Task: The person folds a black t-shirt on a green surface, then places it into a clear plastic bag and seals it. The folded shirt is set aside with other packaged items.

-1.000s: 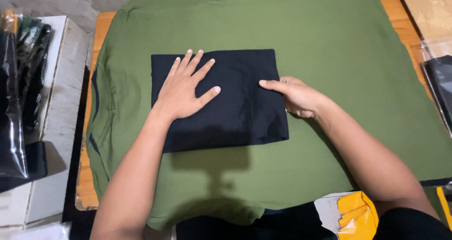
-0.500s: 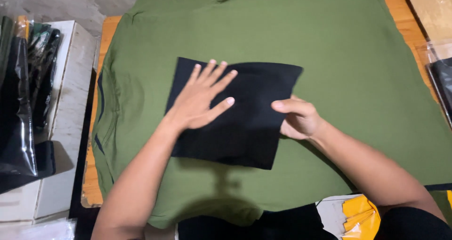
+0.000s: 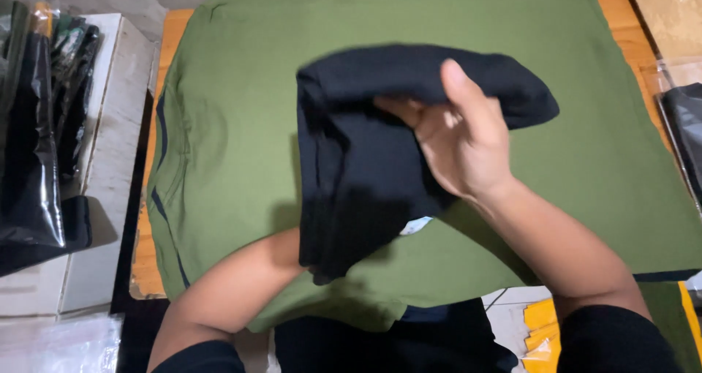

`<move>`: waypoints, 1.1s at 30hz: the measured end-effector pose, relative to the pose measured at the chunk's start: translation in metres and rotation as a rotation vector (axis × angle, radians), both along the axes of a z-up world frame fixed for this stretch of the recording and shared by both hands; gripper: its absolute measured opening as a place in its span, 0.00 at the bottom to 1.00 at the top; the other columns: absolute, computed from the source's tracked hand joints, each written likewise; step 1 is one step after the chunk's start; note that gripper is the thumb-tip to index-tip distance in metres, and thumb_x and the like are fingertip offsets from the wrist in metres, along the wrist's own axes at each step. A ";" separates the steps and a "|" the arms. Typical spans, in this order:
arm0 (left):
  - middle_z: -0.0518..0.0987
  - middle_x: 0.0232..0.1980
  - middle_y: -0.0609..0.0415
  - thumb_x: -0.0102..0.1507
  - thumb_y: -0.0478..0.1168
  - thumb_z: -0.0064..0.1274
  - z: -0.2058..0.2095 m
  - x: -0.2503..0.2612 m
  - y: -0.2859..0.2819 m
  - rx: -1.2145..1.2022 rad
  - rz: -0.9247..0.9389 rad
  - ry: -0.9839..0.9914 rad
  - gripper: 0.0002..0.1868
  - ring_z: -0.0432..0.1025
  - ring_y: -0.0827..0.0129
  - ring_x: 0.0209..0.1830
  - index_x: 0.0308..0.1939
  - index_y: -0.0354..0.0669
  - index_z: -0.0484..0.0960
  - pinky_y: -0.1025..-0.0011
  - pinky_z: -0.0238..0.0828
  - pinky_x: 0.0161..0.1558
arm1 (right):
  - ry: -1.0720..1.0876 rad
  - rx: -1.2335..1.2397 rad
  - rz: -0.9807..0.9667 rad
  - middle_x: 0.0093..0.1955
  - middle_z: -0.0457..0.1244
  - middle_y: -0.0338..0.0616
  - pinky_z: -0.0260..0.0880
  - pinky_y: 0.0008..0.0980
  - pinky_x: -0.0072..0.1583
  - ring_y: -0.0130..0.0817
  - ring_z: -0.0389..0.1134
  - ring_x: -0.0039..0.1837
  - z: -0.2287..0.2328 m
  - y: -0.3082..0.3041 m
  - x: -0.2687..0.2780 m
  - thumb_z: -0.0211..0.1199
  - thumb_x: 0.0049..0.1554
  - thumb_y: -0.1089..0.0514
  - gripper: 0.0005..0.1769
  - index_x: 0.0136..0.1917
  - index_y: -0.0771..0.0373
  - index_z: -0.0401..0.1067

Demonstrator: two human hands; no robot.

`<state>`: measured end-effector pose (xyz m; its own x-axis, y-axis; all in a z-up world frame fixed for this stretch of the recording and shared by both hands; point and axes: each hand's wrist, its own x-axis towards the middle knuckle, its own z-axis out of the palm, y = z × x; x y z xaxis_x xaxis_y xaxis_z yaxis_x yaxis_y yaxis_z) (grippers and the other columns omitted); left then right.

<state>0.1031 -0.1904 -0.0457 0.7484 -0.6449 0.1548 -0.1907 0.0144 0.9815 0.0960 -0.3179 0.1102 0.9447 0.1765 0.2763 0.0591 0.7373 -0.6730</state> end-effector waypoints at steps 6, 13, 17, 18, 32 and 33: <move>0.55 0.83 0.52 0.62 0.50 0.39 -0.017 -0.017 -0.027 -0.553 -0.053 0.632 0.42 0.50 0.51 0.82 0.82 0.56 0.54 0.44 0.42 0.78 | 0.348 -0.233 -0.327 0.41 0.71 0.53 0.80 0.45 0.57 0.52 0.79 0.55 -0.023 0.038 0.077 0.69 0.49 0.46 0.20 0.37 0.67 0.74; 0.56 0.83 0.53 0.55 0.55 0.40 -0.017 -0.046 -0.037 -1.110 -0.116 1.264 0.47 0.50 0.53 0.82 0.81 0.58 0.57 0.45 0.42 0.79 | 0.509 -0.425 -0.181 0.47 0.71 0.44 0.78 0.39 0.61 0.44 0.77 0.57 -0.105 0.023 0.159 0.63 0.58 0.48 0.12 0.50 0.55 0.76; 0.60 0.79 0.31 0.62 0.69 0.39 0.012 -0.083 -0.026 -0.716 -0.399 1.084 0.48 0.58 0.39 0.78 0.74 0.36 0.60 0.55 0.60 0.72 | 0.315 -0.679 -0.250 0.56 0.67 0.38 0.74 0.28 0.53 0.30 0.75 0.56 -0.100 0.001 0.174 0.66 0.52 0.40 0.38 0.73 0.53 0.66; 0.56 0.82 0.33 0.61 0.74 0.42 0.017 -0.091 -0.023 -0.531 -0.589 0.855 0.58 0.58 0.44 0.79 0.84 0.41 0.47 0.58 0.59 0.75 | 0.119 -0.897 -0.356 0.63 0.67 0.37 0.73 0.20 0.52 0.26 0.76 0.60 -0.106 -0.008 0.181 0.65 0.57 0.41 0.36 0.75 0.51 0.64; 0.72 0.54 0.52 0.61 0.43 0.55 0.075 0.037 0.079 0.331 0.740 -0.388 0.19 0.70 0.63 0.52 0.57 0.50 0.77 0.65 0.66 0.53 | 0.165 -1.741 -0.511 0.54 0.69 0.40 0.67 0.40 0.59 0.39 0.71 0.59 -0.114 -0.136 0.184 0.67 0.57 0.26 0.41 0.63 0.62 0.75; 0.67 0.61 0.47 0.63 0.50 0.57 0.071 0.050 0.089 0.519 0.828 -0.337 0.29 0.67 0.57 0.63 0.66 0.46 0.71 0.57 0.63 0.65 | 0.260 -1.725 -0.436 0.62 0.69 0.48 0.68 0.39 0.61 0.42 0.70 0.62 -0.100 -0.135 0.175 0.66 0.56 0.25 0.42 0.64 0.63 0.73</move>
